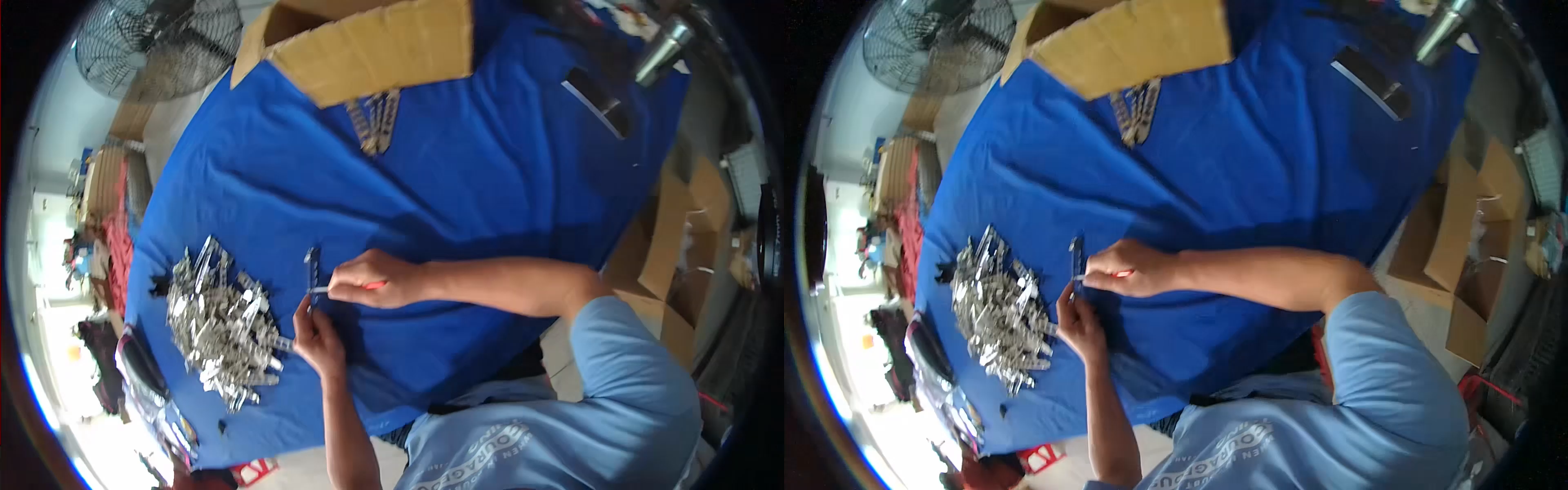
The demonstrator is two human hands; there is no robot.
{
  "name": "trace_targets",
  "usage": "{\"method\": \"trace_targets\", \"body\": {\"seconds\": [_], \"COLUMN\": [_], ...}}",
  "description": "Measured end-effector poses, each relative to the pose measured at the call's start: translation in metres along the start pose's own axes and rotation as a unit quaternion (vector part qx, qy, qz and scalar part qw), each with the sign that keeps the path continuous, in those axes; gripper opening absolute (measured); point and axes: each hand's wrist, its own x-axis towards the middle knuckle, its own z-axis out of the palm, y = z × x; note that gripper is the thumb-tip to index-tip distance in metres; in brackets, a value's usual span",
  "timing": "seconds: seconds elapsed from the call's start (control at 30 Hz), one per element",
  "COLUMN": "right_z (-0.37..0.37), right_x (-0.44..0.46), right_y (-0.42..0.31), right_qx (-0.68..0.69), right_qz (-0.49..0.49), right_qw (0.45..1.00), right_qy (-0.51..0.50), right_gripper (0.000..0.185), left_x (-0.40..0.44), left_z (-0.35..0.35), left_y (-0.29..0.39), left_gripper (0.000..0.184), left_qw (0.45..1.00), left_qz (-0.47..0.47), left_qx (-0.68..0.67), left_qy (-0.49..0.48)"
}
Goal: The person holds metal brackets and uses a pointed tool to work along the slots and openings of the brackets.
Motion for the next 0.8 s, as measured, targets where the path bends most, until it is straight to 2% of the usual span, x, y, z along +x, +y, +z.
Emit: {"method": "trace_targets", "body": {"seconds": [0.03,0.1,0.23,0.33,0.43,0.53,0.63,0.67,0.77,0.8], "right_z": [-0.003,-0.002,0.002,0.008,-0.003,0.001,0.01,0.009,-0.003,-0.003], "right_x": [0.001,0.001,0.002,0.002,0.001,0.001,0.002,0.001,0.001,0.001], "right_y": [-0.002,0.001,0.002,0.004,0.003,0.003,0.001,0.001,0.002,0.0], "right_qx": [-0.039,-0.036,0.041,0.014,-0.045,0.016,0.063,0.04,-0.042,-0.019], "right_qz": [0.016,-0.023,-0.036,-0.075,0.039,0.006,-0.077,-0.06,0.038,0.044], "right_qw": [0.999,0.999,0.998,0.996,0.998,0.999,0.994,0.996,0.998,0.998], "right_qy": [-0.011,0.016,-0.008,0.041,-0.014,-0.033,0.043,0.056,-0.028,-0.028], "right_gripper": [0.028,0.03,0.03,0.029,0.031,0.031,0.025,0.027,0.028,0.03], "left_x": [0.0,-0.001,0.002,0.003,0.001,0.001,0.002,0.002,0.001,0.001], "left_z": [0.0,0.007,0.002,0.004,0.005,0.003,0.005,0.005,0.005,0.004], "left_y": [0.004,-0.012,-0.001,-0.004,-0.009,-0.009,-0.007,-0.007,-0.008,-0.008], "left_gripper": [0.027,0.027,0.027,0.028,0.028,0.029,0.029,0.029,0.029,0.029], "left_qw": [1.0,0.997,0.999,0.999,0.999,0.999,0.999,0.998,0.998,0.999], "left_qz": [0.006,0.031,0.043,0.037,0.035,0.031,0.043,0.049,0.046,0.039], "left_qx": [0.008,-0.063,-0.021,-0.015,-0.019,-0.013,-0.02,-0.026,-0.033,-0.036], "left_qy": [-0.003,0.013,-0.004,-0.001,0.0,-0.003,-0.002,0.001,-0.003,-0.005]}}
